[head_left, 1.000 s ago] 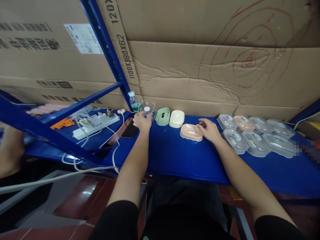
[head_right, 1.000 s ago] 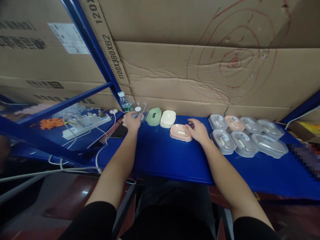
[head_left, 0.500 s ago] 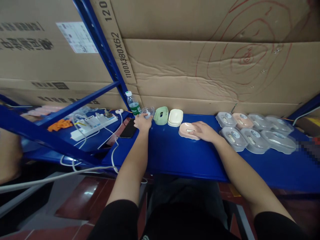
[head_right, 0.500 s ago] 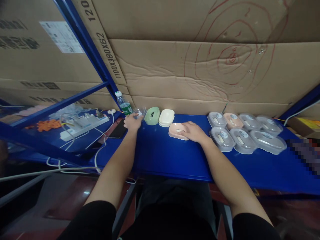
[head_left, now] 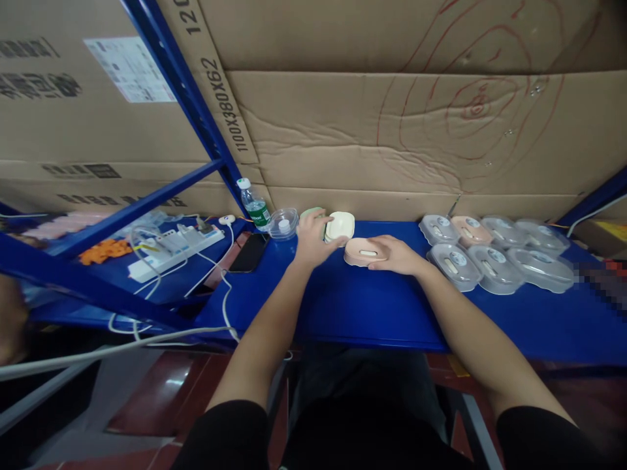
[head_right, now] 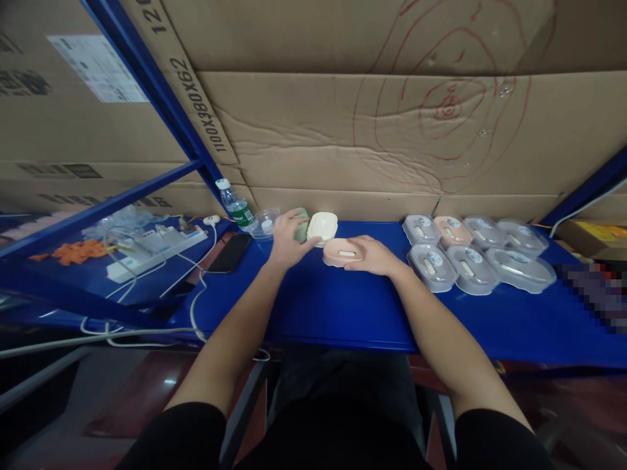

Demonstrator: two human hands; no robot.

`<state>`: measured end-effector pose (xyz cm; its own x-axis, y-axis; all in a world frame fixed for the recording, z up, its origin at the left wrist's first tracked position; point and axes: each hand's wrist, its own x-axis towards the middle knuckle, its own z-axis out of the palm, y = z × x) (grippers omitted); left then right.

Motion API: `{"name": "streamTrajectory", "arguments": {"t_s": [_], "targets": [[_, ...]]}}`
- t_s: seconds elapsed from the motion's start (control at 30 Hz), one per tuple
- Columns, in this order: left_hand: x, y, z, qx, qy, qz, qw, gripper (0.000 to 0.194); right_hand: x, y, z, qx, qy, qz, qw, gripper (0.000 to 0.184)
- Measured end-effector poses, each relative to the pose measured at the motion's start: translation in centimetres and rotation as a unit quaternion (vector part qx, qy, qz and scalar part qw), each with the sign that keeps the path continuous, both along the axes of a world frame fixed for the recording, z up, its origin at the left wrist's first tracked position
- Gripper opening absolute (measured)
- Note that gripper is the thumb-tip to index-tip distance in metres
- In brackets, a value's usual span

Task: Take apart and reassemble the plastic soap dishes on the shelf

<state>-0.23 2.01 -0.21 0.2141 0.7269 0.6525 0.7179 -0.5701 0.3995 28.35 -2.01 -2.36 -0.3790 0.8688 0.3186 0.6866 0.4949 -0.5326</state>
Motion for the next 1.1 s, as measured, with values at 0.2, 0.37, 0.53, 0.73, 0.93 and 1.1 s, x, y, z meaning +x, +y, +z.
{"name": "streamTrajectory", "arguments": {"t_s": [0.2,0.37,0.53,0.73,0.93,1.1], "targets": [[1.1,-1.2,-0.9,-0.050,0.085,-0.140,0.985,0.077,-0.1,-0.4,0.2,0.011,0.079,0.007,0.997,0.071],[1.0,-1.1,-1.0,-0.065,0.117,-0.157,0.978,0.086,0.1,-0.3,0.0,0.002,0.090,0.017,0.996,0.067],[1.3,-1.3,-0.9,-0.092,0.144,-0.171,0.970,0.094,0.2,-0.2,-0.4,-0.017,0.096,0.006,0.995,0.066],[1.6,-1.2,-1.1,-0.099,0.154,-0.184,0.966,0.105,0.0,-0.3,-0.4,-0.015,0.110,-0.007,0.994,0.064],[1.8,-1.0,-1.4,-0.096,0.157,-0.200,0.962,0.108,-0.2,-0.4,0.2,0.003,0.148,-0.027,0.989,0.051],[1.9,-1.1,-1.7,-0.091,0.121,-0.203,0.968,0.102,-0.4,-0.5,0.4,0.034,0.153,-0.017,0.988,0.053]]}}
